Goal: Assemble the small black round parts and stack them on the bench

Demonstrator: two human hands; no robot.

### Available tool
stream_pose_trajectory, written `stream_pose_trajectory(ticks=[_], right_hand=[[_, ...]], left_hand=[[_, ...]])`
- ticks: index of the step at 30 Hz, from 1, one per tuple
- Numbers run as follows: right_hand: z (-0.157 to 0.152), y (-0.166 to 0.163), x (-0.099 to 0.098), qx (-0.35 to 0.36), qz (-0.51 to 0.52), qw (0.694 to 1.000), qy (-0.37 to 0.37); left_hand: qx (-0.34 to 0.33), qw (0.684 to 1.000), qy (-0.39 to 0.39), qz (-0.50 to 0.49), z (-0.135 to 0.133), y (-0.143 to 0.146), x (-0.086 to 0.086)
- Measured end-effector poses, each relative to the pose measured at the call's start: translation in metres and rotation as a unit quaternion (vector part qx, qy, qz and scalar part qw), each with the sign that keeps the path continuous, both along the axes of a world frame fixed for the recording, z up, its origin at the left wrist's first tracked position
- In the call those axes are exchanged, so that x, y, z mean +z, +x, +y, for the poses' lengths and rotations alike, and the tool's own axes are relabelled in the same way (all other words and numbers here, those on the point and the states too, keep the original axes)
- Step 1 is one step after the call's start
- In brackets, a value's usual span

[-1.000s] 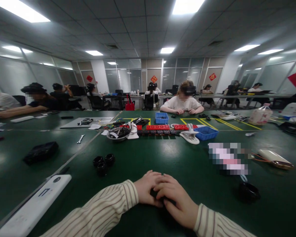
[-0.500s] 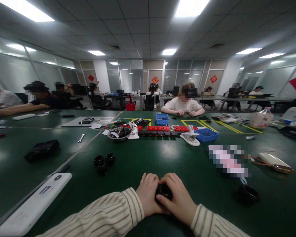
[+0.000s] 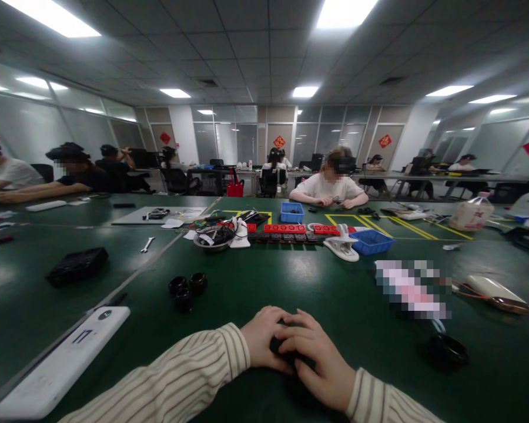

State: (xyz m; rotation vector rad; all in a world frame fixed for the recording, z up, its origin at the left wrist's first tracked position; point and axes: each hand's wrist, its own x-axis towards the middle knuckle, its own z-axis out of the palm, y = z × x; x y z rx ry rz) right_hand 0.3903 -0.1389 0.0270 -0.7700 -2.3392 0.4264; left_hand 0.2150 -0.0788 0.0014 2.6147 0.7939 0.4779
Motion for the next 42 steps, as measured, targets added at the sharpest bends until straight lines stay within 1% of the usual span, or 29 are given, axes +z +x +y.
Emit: stream_pose_trajectory(ticks=[2, 4, 8, 10, 13, 16, 18, 22, 24, 26, 29, 31, 33, 36, 39, 41, 42], right_hand=[[0.000, 0.000, 0.000, -0.011, 0.003, 1.000, 0.000], [0.001, 0.000, 0.000, -0.040, 0.017, 0.999, -0.001], [0.001, -0.003, -0.002, -0.126, 0.042, 0.991, -0.025], [0.002, -0.005, -0.003, -0.151, 0.035, 0.987, -0.037], [0.002, -0.007, -0.004, -0.166, 0.015, 0.985, -0.045], [0.003, -0.007, -0.003, -0.165, 0.012, 0.985, -0.048], [0.003, -0.006, -0.002, -0.149, 0.021, 0.988, -0.044], [0.002, -0.003, 0.000, -0.065, 0.043, 0.997, -0.023], [0.001, -0.002, 0.000, -0.026, 0.044, 0.999, -0.011], [0.000, -0.001, 0.001, -0.003, 0.038, 0.999, -0.003], [0.000, 0.000, 0.002, 0.008, 0.029, 1.000, 0.005], [-0.001, 0.000, 0.003, -0.007, 0.031, 0.999, 0.004], [-0.001, 0.001, 0.002, -0.039, 0.041, 0.998, -0.007], [0.000, 0.000, 0.000, -0.095, 0.050, 0.994, -0.029], [0.000, -0.003, -0.002, -0.129, 0.027, 0.990, -0.042], [0.001, -0.005, -0.002, -0.143, 0.013, 0.988, -0.049], [0.001, -0.005, -0.001, -0.149, 0.010, 0.987, -0.052]], left_hand=[[0.010, 1.000, -0.017, 0.004, -0.007, 0.001, 0.003], [0.031, 0.999, -0.019, 0.012, -0.016, 0.002, 0.005], [0.143, 0.990, 0.002, -0.002, -0.033, 0.010, 0.004], [0.183, 0.983, 0.018, -0.017, -0.036, 0.014, 0.003], [0.197, 0.979, 0.046, -0.020, -0.036, 0.017, 0.004], [0.179, 0.982, 0.052, -0.022, -0.032, 0.014, 0.006], [0.150, 0.988, 0.041, -0.027, -0.026, 0.011, 0.007], [0.039, 0.999, 0.003, -0.009, -0.009, 0.003, 0.005], [0.000, 1.000, -0.017, 0.007, -0.001, 0.000, 0.002], [-0.012, 0.999, -0.038, 0.023, 0.004, -0.003, 0.000], [-0.001, 0.998, -0.048, 0.044, 0.004, -0.004, 0.000], [0.016, 0.998, -0.035, 0.056, -0.003, -0.004, 0.002], [0.047, 0.997, -0.013, 0.061, -0.012, -0.001, 0.001], [0.125, 0.991, 0.016, 0.039, -0.029, 0.006, -0.002], [0.198, 0.979, 0.036, -0.002, -0.039, 0.015, -0.003], [0.220, 0.974, 0.052, -0.015, -0.041, 0.019, -0.001], [0.221, 0.973, 0.058, -0.018, -0.040, 0.019, 0.000]])
